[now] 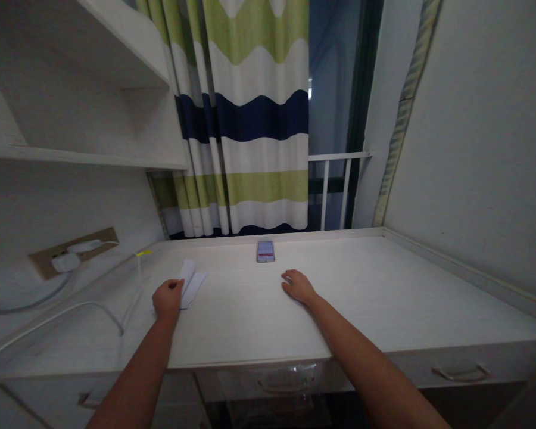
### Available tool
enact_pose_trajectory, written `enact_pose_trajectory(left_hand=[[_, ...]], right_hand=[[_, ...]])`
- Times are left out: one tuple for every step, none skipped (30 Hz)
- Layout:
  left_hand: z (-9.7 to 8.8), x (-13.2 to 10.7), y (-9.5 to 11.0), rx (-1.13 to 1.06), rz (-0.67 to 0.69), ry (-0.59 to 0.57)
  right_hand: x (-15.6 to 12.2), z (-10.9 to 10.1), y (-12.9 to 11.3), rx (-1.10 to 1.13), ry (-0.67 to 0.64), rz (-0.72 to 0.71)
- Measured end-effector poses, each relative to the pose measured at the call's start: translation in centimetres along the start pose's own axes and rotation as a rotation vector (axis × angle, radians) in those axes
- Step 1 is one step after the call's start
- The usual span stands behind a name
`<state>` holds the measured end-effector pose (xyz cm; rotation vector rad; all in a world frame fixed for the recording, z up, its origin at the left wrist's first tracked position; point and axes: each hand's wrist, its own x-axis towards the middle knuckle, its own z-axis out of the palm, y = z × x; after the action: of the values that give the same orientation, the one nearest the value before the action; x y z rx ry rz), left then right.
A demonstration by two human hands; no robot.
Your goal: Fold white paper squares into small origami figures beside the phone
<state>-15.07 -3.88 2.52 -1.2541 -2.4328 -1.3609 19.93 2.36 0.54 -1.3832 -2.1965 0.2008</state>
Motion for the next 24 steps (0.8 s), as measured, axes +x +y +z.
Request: enact_pose_trajectory(left_hand=[[-0.02,-0.02,0.02,-0.008,-0.005,0.002],[-0.02,-0.03,0.02,-0.016,-0.005,-0.003],[0.01,-0.02,0.0,-0.023,0.001,-0.014],[0.06,0.0,-0.03,-0.028,0.013,-0.028],[0.1,0.02,-0.07,-0.026,0.027,-0.045],[0.14,0.05,-0.1,-0.015,0.041,-0.065],[0.17,0.08,-0.11,0.002,0.052,-0.081],[0.17,0.11,-0.11,0.021,0.058,-0.097],[0.17,0.16,-0.1,0.041,0.059,-0.114],[0.16,0.23,-0.1,0.053,0.06,-0.127],[0.16,0.31,-0.12,0.064,0.053,-0.141],[0.18,0.42,-0.16,0.072,0.041,-0.155],[0.22,0.53,-0.22,0.073,0.041,-0.159],[0.27,0.65,-0.3,0.078,0.031,-0.156],[0.33,0.76,-0.4,0.08,0.029,-0.144],[0.38,0.85,-0.49,0.08,0.025,-0.124],[0.41,0.9,-0.56,0.077,0.019,-0.092],[0.41,0.91,-0.6,0.072,0.012,-0.057],[0.36,0.88,-0.6,0.067,0.005,-0.026],[0.28,0.81,-0.55,0.061,-0.001,-0.001],[0.16,0.73,-0.47,0.056,-0.006,0.019],[0.02,0.62,-0.35,0.05,-0.009,0.04],[-0.12,0.52,-0.22,0.042,-0.009,0.067],[-0.26,0.42,-0.08,0.032,-0.002,0.108]], right_hand=[[0.02,0.01,0.02,0.0,0.001,-0.001],[0.04,0.03,0.03,0.0,0.002,-0.001],[0.06,0.05,0.05,0.0,0.004,-0.001],[0.07,0.08,0.06,0.0,0.004,-0.001],[0.08,0.1,0.08,0.0,0.004,-0.002],[0.08,0.13,0.09,0.0,0.005,-0.002],[0.08,0.16,0.11,0.001,0.007,-0.002],[0.09,0.19,0.13,0.003,0.009,-0.003],[0.09,0.22,0.14,0.004,0.013,-0.003],[0.1,0.24,0.16,0.005,0.016,-0.008],[0.12,0.26,0.16,0.006,0.019,-0.008],[0.13,0.27,0.16,0.006,0.015,-0.007],[0.15,0.27,0.14,0.008,0.012,-0.006],[0.16,0.25,0.1,0.009,0.012,-0.003],[0.17,0.22,0.06,0.011,0.012,0.003],[0.16,0.18,0.0,0.013,0.012,0.005],[0.15,0.13,-0.06,0.013,0.011,0.011],[0.14,0.08,-0.12,0.012,0.01,0.014],[0.13,0.05,-0.16,0.013,0.01,0.014],[0.12,0.02,-0.18,0.015,0.009,0.017],[0.12,0.02,-0.18,0.016,0.008,0.017],[0.13,0.03,-0.16,0.019,0.008,0.018],[0.14,0.05,-0.13,0.021,0.007,0.018],[0.15,0.09,-0.1,0.022,0.008,0.016]])
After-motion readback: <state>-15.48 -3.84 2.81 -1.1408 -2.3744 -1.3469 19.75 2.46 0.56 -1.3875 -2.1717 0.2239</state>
